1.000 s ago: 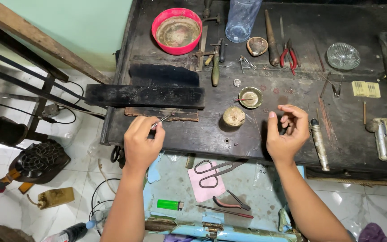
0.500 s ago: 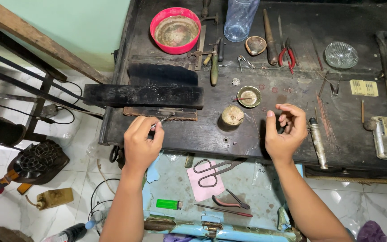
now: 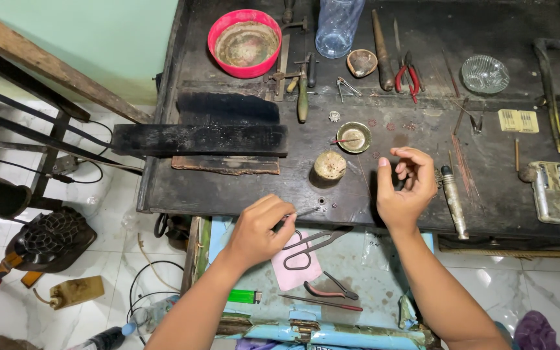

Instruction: Solder small metal components of a jewelry piece using a blowtorch and pliers

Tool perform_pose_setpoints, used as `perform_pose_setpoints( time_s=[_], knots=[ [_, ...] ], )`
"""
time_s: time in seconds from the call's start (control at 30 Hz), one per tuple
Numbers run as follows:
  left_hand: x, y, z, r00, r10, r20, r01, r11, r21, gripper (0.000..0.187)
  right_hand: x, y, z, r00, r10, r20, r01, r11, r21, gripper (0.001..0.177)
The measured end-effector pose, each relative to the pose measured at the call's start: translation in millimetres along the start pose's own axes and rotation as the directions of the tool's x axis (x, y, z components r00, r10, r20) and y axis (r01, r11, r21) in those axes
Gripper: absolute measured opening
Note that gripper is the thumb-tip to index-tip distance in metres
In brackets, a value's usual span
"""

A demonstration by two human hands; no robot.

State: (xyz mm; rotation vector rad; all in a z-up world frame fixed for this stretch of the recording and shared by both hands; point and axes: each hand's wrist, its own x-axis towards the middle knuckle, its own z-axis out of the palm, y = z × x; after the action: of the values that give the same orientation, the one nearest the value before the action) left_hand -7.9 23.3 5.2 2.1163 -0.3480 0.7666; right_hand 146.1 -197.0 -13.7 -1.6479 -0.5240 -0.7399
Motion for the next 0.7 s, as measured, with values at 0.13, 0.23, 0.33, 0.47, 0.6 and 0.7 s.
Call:
perform_pose_setpoints(
  time_s=[0.13,0.23,0.33,0.47,0.6,0.7],
  knots=[
    [1,1,-2,1.000,0.003,0.013,-0.003,1.000,0.000,0.005,1,2,-1,1.000,0.000,-0.005,0.000,1.000,0.003,0.022],
    [-1,-2,-4,1.000,0.013,0.015,-0.013,1.000,0.014,0.005,1,1,-1,1.000,-0.007,-0.002,0.007,1.000,-0.001,0.021],
    [-2,-9,-10,0.997,-0.055,-0.061,0.060,0.994,0.087,0.005,2,1,-2,1.000,-0.005,-0.005,0.005,1.000,-0.004,0.020],
    [-2,-16,-24,0.995,-0.085,-0.056,0.099,0.938,0.332,0.004,1,0,-2,1.000,0.006,-0.010,-0.006,1.000,0.001,0.022],
    [-9,-13,-37,0.983,-0.186,-0.002,0.159,0.831,0.533,0.024,1,-2,-4,1.000,0.014,-0.002,-0.014,1.000,-0.006,0.021],
    [-42,-9,-73,0.949,-0.077,-0.305,0.252,0.765,0.593,0.028,-1,2,-7,0.999,0.048,-0.009,-0.048,0.999,-0.003,0.022]
  ],
)
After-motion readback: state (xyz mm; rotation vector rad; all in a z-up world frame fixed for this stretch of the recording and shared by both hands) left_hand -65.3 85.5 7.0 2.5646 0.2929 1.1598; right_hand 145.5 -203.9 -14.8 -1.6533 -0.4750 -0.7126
